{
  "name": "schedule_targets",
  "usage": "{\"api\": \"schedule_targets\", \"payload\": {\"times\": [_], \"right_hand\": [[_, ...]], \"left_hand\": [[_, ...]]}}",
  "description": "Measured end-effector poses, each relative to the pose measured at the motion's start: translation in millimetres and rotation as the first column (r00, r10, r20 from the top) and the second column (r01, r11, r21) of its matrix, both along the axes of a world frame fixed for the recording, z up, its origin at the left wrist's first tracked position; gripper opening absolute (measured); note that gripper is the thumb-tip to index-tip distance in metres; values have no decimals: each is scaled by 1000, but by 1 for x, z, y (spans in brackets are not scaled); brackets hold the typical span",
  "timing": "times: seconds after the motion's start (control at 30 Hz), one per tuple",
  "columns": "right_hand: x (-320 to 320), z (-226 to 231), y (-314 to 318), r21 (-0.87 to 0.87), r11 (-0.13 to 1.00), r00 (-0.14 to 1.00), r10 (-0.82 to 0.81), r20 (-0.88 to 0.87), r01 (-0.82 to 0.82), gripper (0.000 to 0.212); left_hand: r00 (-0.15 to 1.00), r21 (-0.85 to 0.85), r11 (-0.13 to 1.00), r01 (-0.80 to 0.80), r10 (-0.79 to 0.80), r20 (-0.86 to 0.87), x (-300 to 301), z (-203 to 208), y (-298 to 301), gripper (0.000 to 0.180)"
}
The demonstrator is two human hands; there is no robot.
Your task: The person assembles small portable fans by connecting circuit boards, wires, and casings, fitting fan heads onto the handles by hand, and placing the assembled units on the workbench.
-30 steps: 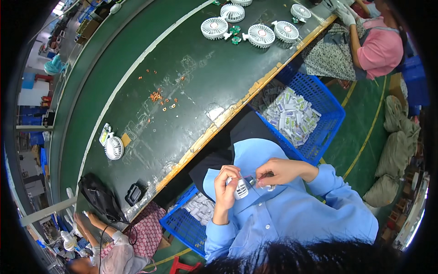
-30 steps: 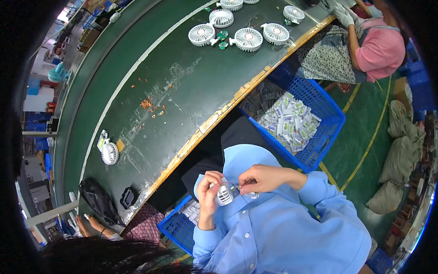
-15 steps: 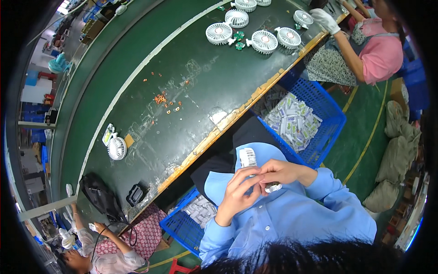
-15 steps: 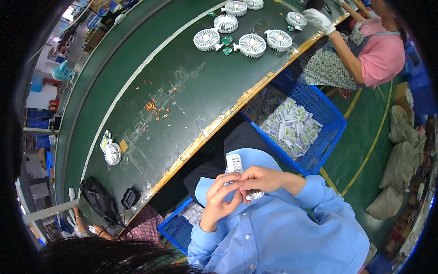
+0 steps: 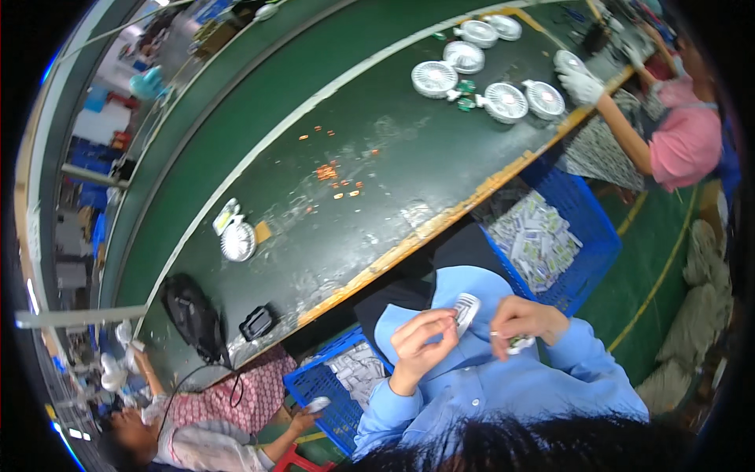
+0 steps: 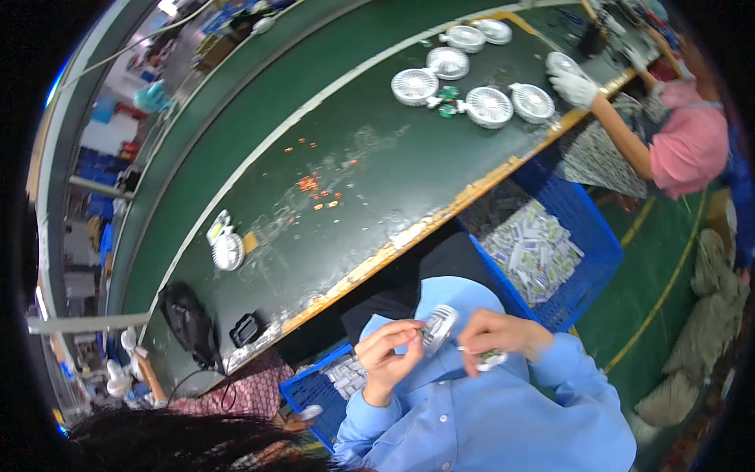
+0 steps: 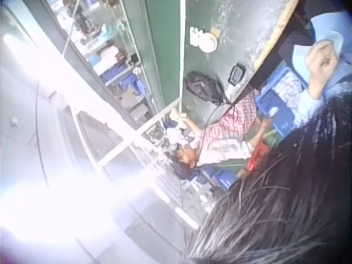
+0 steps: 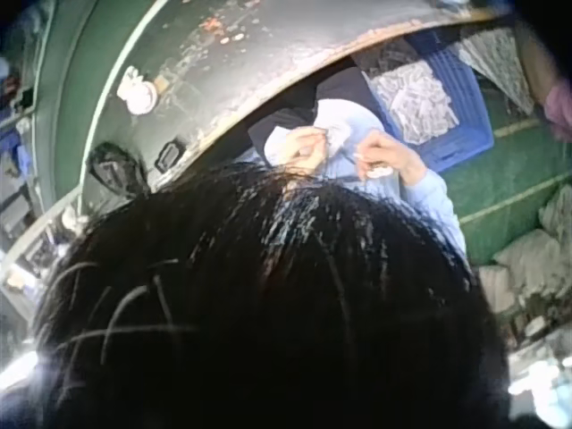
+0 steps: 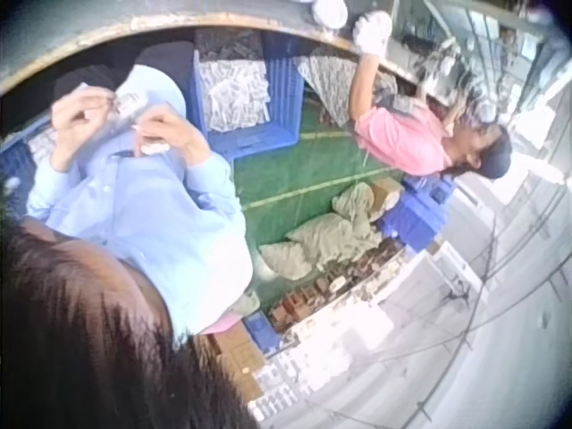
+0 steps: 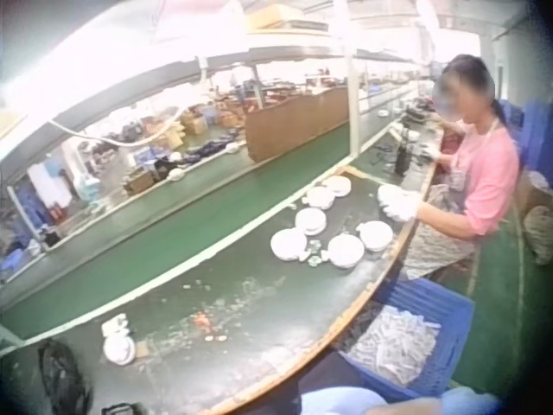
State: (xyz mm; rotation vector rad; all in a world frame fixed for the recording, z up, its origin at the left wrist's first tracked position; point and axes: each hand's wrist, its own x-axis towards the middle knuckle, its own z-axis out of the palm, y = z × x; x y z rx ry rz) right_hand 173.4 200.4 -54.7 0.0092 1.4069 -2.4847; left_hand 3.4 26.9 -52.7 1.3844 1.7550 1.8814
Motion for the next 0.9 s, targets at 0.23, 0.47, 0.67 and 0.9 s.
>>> {"api": "schedule_targets", "payload": {"times": [0.23, 0.47, 0.67, 0.9], "right_hand": [[97, -63, 81, 950, 224, 837, -458, 300, -218, 26], [-13, 17, -8, 783, 377, 869, -244, -431, 494, 9], [-39, 14, -3, 673, 332, 750, -329, -573, 660, 18], [-61, -2, -12, 619, 239, 662, -345, -665, 748, 56]], "left_hand": [[989, -78, 990, 118, -110, 98, -18, 19, 3, 14], [888, -203, 948, 245, -304, -345, -25, 21, 36, 22], [873, -117, 927, 356, -374, -313, -35, 43, 50, 24], [833, -103, 924, 369, -378, -404, -32, 53, 64, 26]]}}
